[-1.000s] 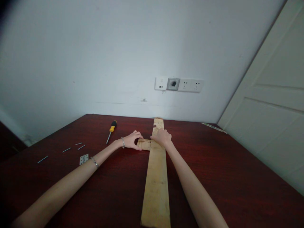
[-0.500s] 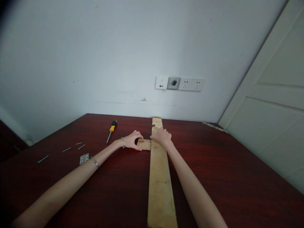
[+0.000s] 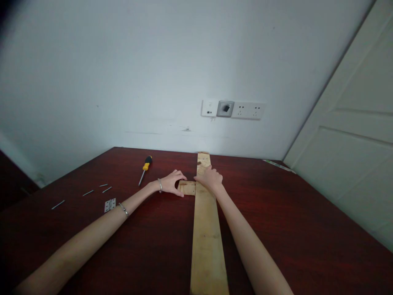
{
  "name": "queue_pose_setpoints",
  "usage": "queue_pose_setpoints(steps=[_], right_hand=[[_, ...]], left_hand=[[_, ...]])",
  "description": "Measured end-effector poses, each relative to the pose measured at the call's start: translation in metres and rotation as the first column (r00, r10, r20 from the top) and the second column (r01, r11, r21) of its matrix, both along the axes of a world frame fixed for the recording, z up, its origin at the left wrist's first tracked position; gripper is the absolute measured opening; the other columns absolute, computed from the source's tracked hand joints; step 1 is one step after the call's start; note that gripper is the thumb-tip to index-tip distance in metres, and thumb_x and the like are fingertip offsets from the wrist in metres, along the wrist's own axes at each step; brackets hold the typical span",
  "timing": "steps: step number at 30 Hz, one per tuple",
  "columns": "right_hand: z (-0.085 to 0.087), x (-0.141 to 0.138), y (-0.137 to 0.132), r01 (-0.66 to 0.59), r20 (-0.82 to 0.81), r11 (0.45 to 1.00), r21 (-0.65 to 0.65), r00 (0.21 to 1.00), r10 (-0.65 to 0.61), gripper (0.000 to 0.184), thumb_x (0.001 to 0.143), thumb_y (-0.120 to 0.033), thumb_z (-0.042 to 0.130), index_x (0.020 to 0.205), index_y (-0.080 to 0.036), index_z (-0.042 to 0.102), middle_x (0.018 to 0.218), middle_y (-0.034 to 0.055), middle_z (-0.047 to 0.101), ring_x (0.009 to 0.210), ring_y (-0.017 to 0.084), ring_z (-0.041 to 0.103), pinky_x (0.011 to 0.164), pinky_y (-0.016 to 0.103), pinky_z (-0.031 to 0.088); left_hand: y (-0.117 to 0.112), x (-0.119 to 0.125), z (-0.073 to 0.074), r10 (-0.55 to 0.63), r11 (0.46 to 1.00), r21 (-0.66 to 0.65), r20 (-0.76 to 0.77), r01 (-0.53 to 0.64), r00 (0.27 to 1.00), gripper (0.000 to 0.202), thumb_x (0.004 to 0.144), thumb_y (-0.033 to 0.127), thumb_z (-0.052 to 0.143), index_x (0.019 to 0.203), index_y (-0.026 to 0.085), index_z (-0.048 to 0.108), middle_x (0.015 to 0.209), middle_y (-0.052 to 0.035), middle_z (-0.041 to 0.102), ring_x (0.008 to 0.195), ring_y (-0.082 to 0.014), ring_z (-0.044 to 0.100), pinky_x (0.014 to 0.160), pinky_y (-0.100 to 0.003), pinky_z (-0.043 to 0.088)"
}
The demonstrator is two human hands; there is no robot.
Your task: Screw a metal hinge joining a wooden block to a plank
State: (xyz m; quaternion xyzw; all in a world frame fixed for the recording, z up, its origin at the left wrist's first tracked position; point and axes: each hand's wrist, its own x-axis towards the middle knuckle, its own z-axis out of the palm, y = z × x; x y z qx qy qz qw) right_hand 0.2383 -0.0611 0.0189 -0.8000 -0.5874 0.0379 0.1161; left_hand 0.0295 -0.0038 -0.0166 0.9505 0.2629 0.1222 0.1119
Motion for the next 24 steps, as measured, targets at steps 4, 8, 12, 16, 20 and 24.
queue_pose_setpoints(steps=[4, 8, 12, 16, 20, 24], right_hand=[[0.001, -0.001, -0.001, 0.003, -0.018, 1.0, 0.008, 1.0, -0.003, 0.101, 0.062, -0.072, 0.06, 0.133, -0.003, 0.037, 0.12, 0.0272, 0.056, 0.109, 0.04, 0.058, 0.086, 0.047, 0.046], [0.002, 0.006, 0.0, -0.006, -0.052, 1.0, 0.013, 0.999, 0.006, 0.098, 0.069, -0.076, 0.05, 0.135, -0.005, 0.037, 0.121, 0.0275, 0.056, 0.109, 0.04, 0.058, 0.087, 0.049, 0.044], [0.003, 0.03, 0.004, 0.011, -0.087, 0.998, 0.065, 0.996, -0.005, 0.073, 0.083, -0.068, 0.037, 0.129, -0.012, 0.045, 0.118, 0.0227, 0.06, 0.109, 0.037, 0.06, 0.087, 0.048, 0.044], [-0.001, 0.056, 0.004, 0.044, -0.13, 0.984, 0.17, 0.991, -0.022, 0.048, 0.092, -0.05, 0.032, 0.124, -0.019, 0.05, 0.117, 0.0138, 0.063, 0.105, 0.028, 0.062, 0.084, 0.038, 0.046], [-0.007, 0.068, 0.004, 0.043, -0.169, 0.965, 0.259, 0.986, 0.002, 0.037, 0.091, -0.039, 0.037, 0.117, -0.02, 0.055, 0.107, 0.0092, 0.067, 0.098, 0.024, 0.064, 0.077, 0.033, 0.047], [-0.003, 0.068, 0.006, -0.007, -0.182, 0.936, 0.352, 0.98, 0.076, 0.035, 0.087, -0.033, 0.041, 0.115, -0.019, 0.058, 0.103, 0.0085, 0.068, 0.095, 0.023, 0.063, 0.075, 0.032, 0.047]], left_hand=[[0.0, 0.0, 0.001, 0.017, 0.999, -0.047, -0.009, -0.017, 1.0, 0.085, 0.056, 0.065, 0.076, 0.122, 0.015, 0.055, 0.106, -0.0108, 0.052, 0.101, -0.0281, 0.045, 0.091, -0.039, 0.039], [0.003, -0.002, 0.003, 0.049, 0.989, -0.137, 0.023, -0.046, 0.999, 0.073, 0.075, 0.066, 0.059, 0.129, 0.018, 0.048, 0.106, -0.01, 0.054, 0.103, -0.0269, 0.046, 0.094, -0.04, 0.037], [0.003, -0.005, 0.008, 0.112, 0.959, -0.269, 0.079, -0.087, 0.991, 0.059, 0.092, 0.059, 0.032, 0.136, 0.02, 0.041, 0.114, -0.0095, 0.055, 0.112, -0.0254, 0.045, 0.099, -0.04, 0.034], [0.001, -0.006, 0.016, 0.184, 0.946, -0.289, 0.114, -0.145, 0.976, 0.058, 0.095, 0.056, 0.027, 0.138, 0.018, 0.038, 0.131, -0.0119, 0.048, 0.125, -0.0259, 0.037, 0.105, -0.042, 0.029], [-0.001, -0.005, 0.034, 0.217, 0.959, -0.221, 0.183, -0.175, 0.959, 0.051, 0.097, 0.049, 0.027, 0.134, 0.017, 0.044, 0.13, -0.0106, 0.05, 0.126, -0.0228, 0.037, 0.108, -0.041, 0.026], [-0.005, -0.007, 0.066, 0.169, 0.985, -0.068, 0.308, -0.156, 0.936, 0.04, 0.099, 0.04, 0.03, 0.12, 0.018, 0.055, 0.121, -0.0076, 0.055, 0.12, -0.0194, 0.041, 0.108, -0.038, 0.028]])
